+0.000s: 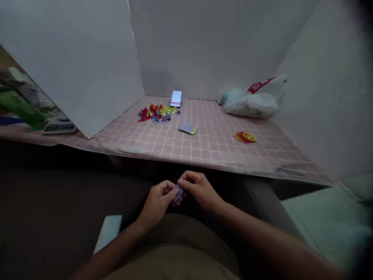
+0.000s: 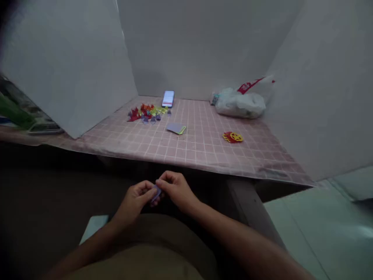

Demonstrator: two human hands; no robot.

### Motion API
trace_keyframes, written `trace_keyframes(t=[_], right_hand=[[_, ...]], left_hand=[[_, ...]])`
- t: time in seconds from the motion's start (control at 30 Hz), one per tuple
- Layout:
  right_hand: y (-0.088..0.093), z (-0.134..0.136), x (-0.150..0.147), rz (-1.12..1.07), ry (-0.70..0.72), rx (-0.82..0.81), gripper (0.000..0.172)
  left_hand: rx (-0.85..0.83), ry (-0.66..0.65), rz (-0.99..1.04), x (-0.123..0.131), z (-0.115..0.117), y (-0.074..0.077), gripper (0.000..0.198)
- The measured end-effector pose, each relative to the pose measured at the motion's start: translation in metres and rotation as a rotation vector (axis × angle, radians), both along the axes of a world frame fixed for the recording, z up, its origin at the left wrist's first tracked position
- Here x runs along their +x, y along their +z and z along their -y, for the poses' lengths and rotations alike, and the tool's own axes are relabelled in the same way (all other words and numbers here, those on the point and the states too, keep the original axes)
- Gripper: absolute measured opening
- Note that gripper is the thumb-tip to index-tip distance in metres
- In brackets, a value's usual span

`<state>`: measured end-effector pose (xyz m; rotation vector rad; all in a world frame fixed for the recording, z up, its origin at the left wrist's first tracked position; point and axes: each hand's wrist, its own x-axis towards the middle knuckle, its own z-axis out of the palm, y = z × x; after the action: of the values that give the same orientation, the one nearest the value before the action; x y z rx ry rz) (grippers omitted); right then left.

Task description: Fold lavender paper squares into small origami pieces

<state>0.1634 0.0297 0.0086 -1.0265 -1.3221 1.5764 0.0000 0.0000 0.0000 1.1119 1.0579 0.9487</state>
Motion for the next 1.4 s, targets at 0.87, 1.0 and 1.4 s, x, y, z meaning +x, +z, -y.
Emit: trace_keyframes(t=[0.87,1.0,1.4], right_hand=[[0.001,0.003,-0.002,0.031,0.009,0.146,0.024],[0.001,0.005,-0.007,-0.019,0.015,0.109,0.017],[-0.001,0.005,-0.007,-0.051,-0.049,0.074,0.015]], left_hand=[[0.112,0.158,0.041,0.003,-0.006,0.001,0.017],[0.119,0.229,0.050,0.005,-0.007,0.000,0.017],[0.108,0.213,0.094,0.009,-0.002,0.000,0.015]])
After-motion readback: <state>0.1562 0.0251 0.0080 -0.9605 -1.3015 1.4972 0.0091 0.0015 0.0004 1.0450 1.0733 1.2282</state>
